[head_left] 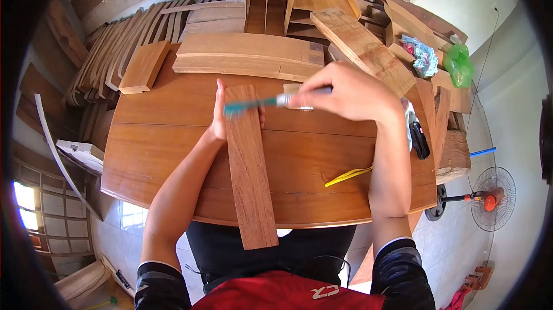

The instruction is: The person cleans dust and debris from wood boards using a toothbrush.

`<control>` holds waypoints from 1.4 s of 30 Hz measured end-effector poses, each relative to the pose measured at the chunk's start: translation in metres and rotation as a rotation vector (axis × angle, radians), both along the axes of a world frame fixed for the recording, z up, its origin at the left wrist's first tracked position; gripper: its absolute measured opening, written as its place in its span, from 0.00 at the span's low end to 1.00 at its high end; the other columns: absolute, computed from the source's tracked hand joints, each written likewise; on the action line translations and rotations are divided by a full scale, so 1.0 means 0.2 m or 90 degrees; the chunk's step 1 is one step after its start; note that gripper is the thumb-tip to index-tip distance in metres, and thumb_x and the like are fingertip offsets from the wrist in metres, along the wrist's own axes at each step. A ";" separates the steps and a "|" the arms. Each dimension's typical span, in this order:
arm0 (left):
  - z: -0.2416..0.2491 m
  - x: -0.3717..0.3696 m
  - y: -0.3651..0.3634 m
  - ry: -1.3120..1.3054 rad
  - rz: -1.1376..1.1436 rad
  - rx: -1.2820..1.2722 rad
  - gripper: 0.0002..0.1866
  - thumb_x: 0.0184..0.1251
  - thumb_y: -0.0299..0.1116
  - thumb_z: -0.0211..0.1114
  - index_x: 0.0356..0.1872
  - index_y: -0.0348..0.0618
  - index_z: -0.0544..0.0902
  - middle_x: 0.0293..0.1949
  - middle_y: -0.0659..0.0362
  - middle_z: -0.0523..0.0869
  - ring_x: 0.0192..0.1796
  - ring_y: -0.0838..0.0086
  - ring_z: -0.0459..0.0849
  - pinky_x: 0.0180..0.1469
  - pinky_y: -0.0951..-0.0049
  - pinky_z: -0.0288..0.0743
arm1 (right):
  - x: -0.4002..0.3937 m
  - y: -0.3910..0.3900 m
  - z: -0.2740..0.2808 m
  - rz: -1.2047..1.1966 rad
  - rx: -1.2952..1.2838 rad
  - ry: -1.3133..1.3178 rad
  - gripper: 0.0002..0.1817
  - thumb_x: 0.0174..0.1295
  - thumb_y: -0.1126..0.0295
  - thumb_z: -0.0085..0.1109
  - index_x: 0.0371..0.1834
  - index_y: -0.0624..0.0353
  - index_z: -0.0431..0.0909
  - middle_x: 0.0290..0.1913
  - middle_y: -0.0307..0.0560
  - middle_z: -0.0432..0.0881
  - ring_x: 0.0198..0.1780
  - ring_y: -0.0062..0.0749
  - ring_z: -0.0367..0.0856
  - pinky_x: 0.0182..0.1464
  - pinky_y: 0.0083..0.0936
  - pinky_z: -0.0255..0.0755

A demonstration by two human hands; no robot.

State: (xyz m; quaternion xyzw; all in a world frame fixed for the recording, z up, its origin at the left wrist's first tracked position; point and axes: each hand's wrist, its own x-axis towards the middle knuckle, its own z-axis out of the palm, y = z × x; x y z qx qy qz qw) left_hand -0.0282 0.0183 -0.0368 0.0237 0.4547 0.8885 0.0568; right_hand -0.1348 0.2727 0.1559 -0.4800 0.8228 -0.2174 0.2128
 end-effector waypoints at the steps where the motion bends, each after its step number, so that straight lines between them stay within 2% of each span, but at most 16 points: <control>1: 0.00 0.00 0.00 -0.020 0.018 0.000 0.65 0.55 0.96 0.26 0.44 0.35 0.85 0.36 0.50 0.87 0.38 0.61 0.86 0.47 0.60 0.82 | -0.01 -0.01 -0.01 -0.066 -0.017 0.031 0.22 0.68 0.46 0.72 0.46 0.55 0.93 0.31 0.43 0.89 0.31 0.25 0.79 0.38 0.28 0.72; 3: 0.00 0.01 0.01 -0.063 0.057 -0.001 0.65 0.54 0.96 0.27 0.44 0.35 0.84 0.36 0.50 0.87 0.38 0.61 0.86 0.47 0.60 0.83 | 0.01 0.02 0.02 0.055 0.026 0.003 0.22 0.69 0.46 0.71 0.46 0.56 0.93 0.30 0.43 0.88 0.31 0.26 0.77 0.37 0.28 0.71; 5: -0.02 -0.02 -0.02 0.025 0.005 -0.030 0.65 0.54 0.96 0.27 0.44 0.36 0.84 0.36 0.50 0.87 0.37 0.61 0.86 0.46 0.60 0.83 | 0.07 0.03 0.10 0.134 0.094 -0.038 0.23 0.70 0.46 0.71 0.46 0.56 0.93 0.29 0.43 0.88 0.29 0.26 0.74 0.35 0.29 0.70; 9: -0.04 -0.02 -0.03 0.049 -0.024 -0.002 0.64 0.56 0.95 0.27 0.42 0.36 0.84 0.37 0.50 0.87 0.36 0.61 0.87 0.45 0.60 0.83 | -0.04 -0.01 -0.03 -0.056 -0.050 0.040 0.23 0.68 0.45 0.72 0.46 0.56 0.94 0.27 0.42 0.86 0.28 0.24 0.73 0.34 0.29 0.68; 13: -0.01 -0.03 -0.02 0.105 0.022 -0.102 0.63 0.58 0.94 0.25 0.41 0.36 0.84 0.34 0.51 0.86 0.36 0.63 0.87 0.43 0.61 0.83 | 0.01 0.02 0.03 0.137 0.065 -0.040 0.21 0.70 0.47 0.70 0.47 0.54 0.94 0.28 0.44 0.88 0.29 0.24 0.76 0.35 0.29 0.70; 16: -0.01 -0.02 -0.01 0.074 0.021 -0.077 0.63 0.59 0.93 0.24 0.41 0.36 0.84 0.33 0.51 0.86 0.35 0.64 0.86 0.43 0.61 0.83 | -0.03 0.02 -0.02 0.063 -0.036 -0.035 0.21 0.71 0.46 0.70 0.46 0.54 0.94 0.28 0.44 0.88 0.29 0.24 0.76 0.35 0.29 0.69; 17: -0.01 -0.01 0.00 0.058 0.018 -0.064 0.63 0.59 0.93 0.23 0.41 0.36 0.84 0.33 0.51 0.87 0.35 0.64 0.86 0.43 0.61 0.83 | -0.04 0.00 -0.01 -0.027 0.007 -0.002 0.20 0.71 0.46 0.70 0.46 0.53 0.94 0.28 0.43 0.87 0.29 0.24 0.75 0.34 0.29 0.69; 20: -0.02 -0.03 -0.02 0.090 0.018 -0.096 0.63 0.59 0.93 0.23 0.42 0.37 0.84 0.32 0.52 0.86 0.35 0.64 0.86 0.43 0.62 0.82 | 0.01 0.01 0.05 0.033 0.096 0.018 0.21 0.71 0.46 0.70 0.45 0.54 0.94 0.27 0.42 0.86 0.28 0.24 0.72 0.33 0.29 0.67; 21: -0.02 -0.03 -0.01 0.112 0.018 -0.117 0.63 0.59 0.93 0.23 0.42 0.37 0.84 0.32 0.52 0.86 0.35 0.64 0.86 0.43 0.62 0.82 | -0.01 0.03 0.03 0.134 0.067 -0.011 0.21 0.71 0.46 0.70 0.45 0.55 0.94 0.25 0.41 0.84 0.28 0.23 0.69 0.33 0.29 0.65; 24: 0.00 -0.02 -0.01 0.094 0.007 -0.083 0.63 0.58 0.94 0.24 0.41 0.37 0.84 0.33 0.52 0.86 0.35 0.63 0.86 0.44 0.61 0.82 | -0.04 0.03 0.02 0.070 0.042 -0.008 0.21 0.71 0.46 0.70 0.45 0.54 0.94 0.27 0.42 0.85 0.28 0.24 0.71 0.33 0.29 0.65; 25: 0.00 -0.01 0.00 0.064 0.017 -0.054 0.63 0.58 0.94 0.25 0.42 0.37 0.84 0.33 0.52 0.86 0.36 0.63 0.87 0.44 0.61 0.82 | -0.04 0.02 0.01 -0.017 0.017 -0.004 0.21 0.70 0.46 0.70 0.46 0.53 0.94 0.28 0.42 0.86 0.29 0.24 0.73 0.34 0.29 0.67; 27: 0.01 0.00 0.01 0.003 0.037 0.002 0.64 0.57 0.95 0.25 0.42 0.37 0.84 0.34 0.51 0.87 0.36 0.62 0.87 0.45 0.60 0.82 | -0.03 0.03 0.02 0.033 0.047 -0.001 0.21 0.71 0.46 0.70 0.46 0.54 0.94 0.29 0.42 0.87 0.30 0.24 0.74 0.35 0.29 0.68; 29: -0.01 -0.02 -0.02 0.050 -0.008 -0.033 0.64 0.56 0.95 0.26 0.42 0.37 0.84 0.35 0.51 0.86 0.38 0.62 0.87 0.46 0.60 0.82 | 0.00 0.04 0.04 0.125 0.085 -0.018 0.22 0.71 0.46 0.70 0.46 0.55 0.94 0.30 0.43 0.88 0.30 0.25 0.75 0.36 0.28 0.69; 36: -0.02 -0.01 -0.02 0.051 -0.017 -0.039 0.63 0.56 0.95 0.27 0.42 0.37 0.84 0.34 0.52 0.86 0.37 0.62 0.87 0.46 0.61 0.83 | -0.01 0.01 0.04 -0.016 0.030 -0.002 0.22 0.71 0.47 0.70 0.47 0.56 0.93 0.29 0.43 0.88 0.31 0.24 0.76 0.36 0.29 0.69; 40: -0.01 -0.01 -0.01 0.073 0.012 -0.080 0.64 0.57 0.95 0.25 0.41 0.36 0.84 0.34 0.51 0.86 0.36 0.62 0.87 0.44 0.62 0.83 | -0.02 0.03 0.06 0.136 0.119 -0.033 0.22 0.70 0.46 0.70 0.49 0.55 0.93 0.32 0.44 0.91 0.32 0.24 0.78 0.37 0.28 0.70; 42: 0.00 -0.02 -0.01 0.109 0.007 -0.119 0.64 0.57 0.94 0.25 0.41 0.36 0.84 0.33 0.51 0.86 0.36 0.62 0.87 0.44 0.62 0.83 | -0.06 0.03 0.00 0.065 0.065 -0.051 0.23 0.69 0.46 0.71 0.49 0.55 0.93 0.34 0.42 0.91 0.33 0.23 0.79 0.38 0.27 0.71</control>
